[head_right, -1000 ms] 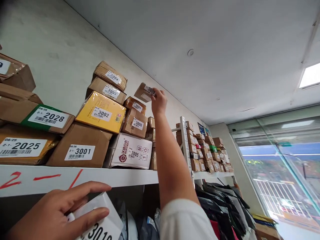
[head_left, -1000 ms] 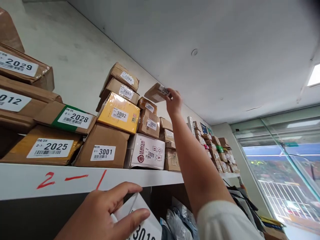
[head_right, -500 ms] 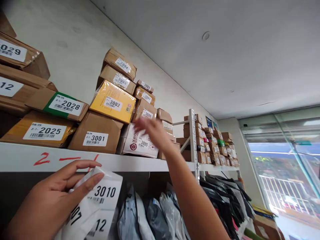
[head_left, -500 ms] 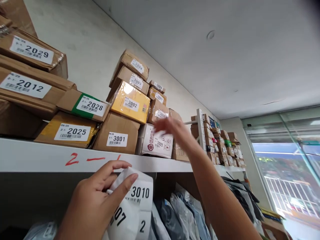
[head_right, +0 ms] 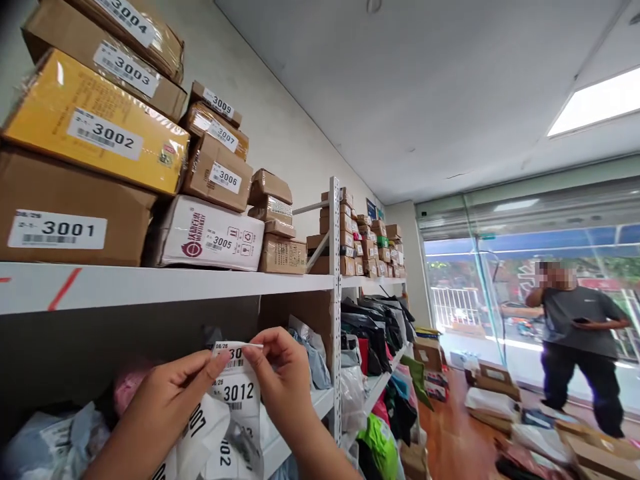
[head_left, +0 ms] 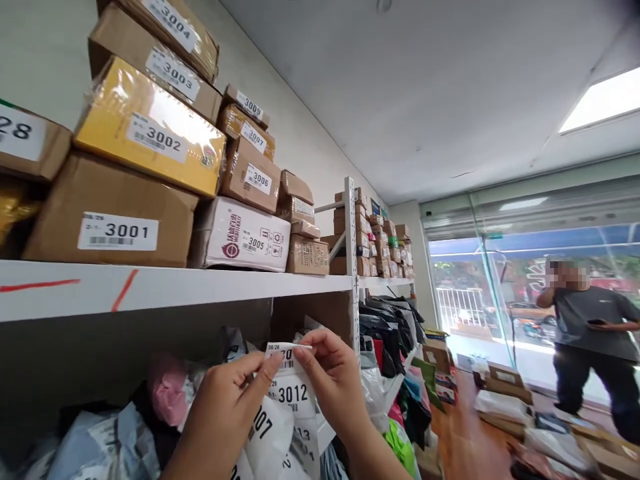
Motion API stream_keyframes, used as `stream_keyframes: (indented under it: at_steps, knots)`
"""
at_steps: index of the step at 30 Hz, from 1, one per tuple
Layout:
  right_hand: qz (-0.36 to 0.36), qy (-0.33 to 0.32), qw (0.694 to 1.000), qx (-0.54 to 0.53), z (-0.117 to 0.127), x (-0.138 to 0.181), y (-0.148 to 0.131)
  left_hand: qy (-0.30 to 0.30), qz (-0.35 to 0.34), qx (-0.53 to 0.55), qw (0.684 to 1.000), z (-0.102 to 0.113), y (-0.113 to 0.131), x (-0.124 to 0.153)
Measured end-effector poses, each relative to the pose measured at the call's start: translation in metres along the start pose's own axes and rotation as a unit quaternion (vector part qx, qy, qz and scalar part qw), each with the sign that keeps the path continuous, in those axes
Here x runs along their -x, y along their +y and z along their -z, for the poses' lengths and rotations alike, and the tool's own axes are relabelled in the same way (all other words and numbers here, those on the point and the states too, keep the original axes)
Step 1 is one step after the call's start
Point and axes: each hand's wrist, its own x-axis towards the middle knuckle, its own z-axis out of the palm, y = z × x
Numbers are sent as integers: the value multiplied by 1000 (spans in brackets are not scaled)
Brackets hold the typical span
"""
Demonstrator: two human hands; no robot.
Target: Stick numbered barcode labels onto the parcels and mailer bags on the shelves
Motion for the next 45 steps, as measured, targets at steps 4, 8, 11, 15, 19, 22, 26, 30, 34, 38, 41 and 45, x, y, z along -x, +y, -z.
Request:
stream_keyframes:
  at_steps: [4, 8, 11, 15, 19, 22, 26, 30, 34, 38, 41, 45]
  knots:
    - [68, -9, 997, -25, 20, -20, 28, 51, -22, 13, 998, -27, -18, -24]
    - [47, -12, 994, -103, 30, -49, 48, 146, -44, -56, 987, -52, -18, -50]
    - [18, -25, 990, -137, 39, -66, 56, 164, -74, -108, 978, -63, -8, -65]
    - [11, -32, 989, -145, 52, -80, 59, 162, -75, -116, 977, -69, 3, -78]
    - [3, -45, 985, -167, 59, -90, 61, 122, -54, -51, 990, -71, 8, -87]
    - [0, -65, 982, -178, 62, -95, 64, 114, -36, -30, 992, -71, 9, -90]
    - [-21, -98, 977, -190, 64, -97, 67, 97, -46, -43, 993, -70, 9, -90]
    - [33, -35, 984, -171, 58, -92, 64, 129, -76, -80, 985, -71, 5, -99]
    - [121, 15, 987, -106, 56, -107, 58, 130, -71, -110, 983, -73, 3, -107]
    - [156, 72, 983, -60, 71, -156, 52, 29, -39, -151, 987, -72, 2, -104]
    - [159, 8, 987, 17, 80, -190, 49, 41, -51, -160, 985, -69, 2, -100]
    - [205, 23, 957, 205, 77, -202, 44, 59, -66, -148, 985, -63, 5, -103]
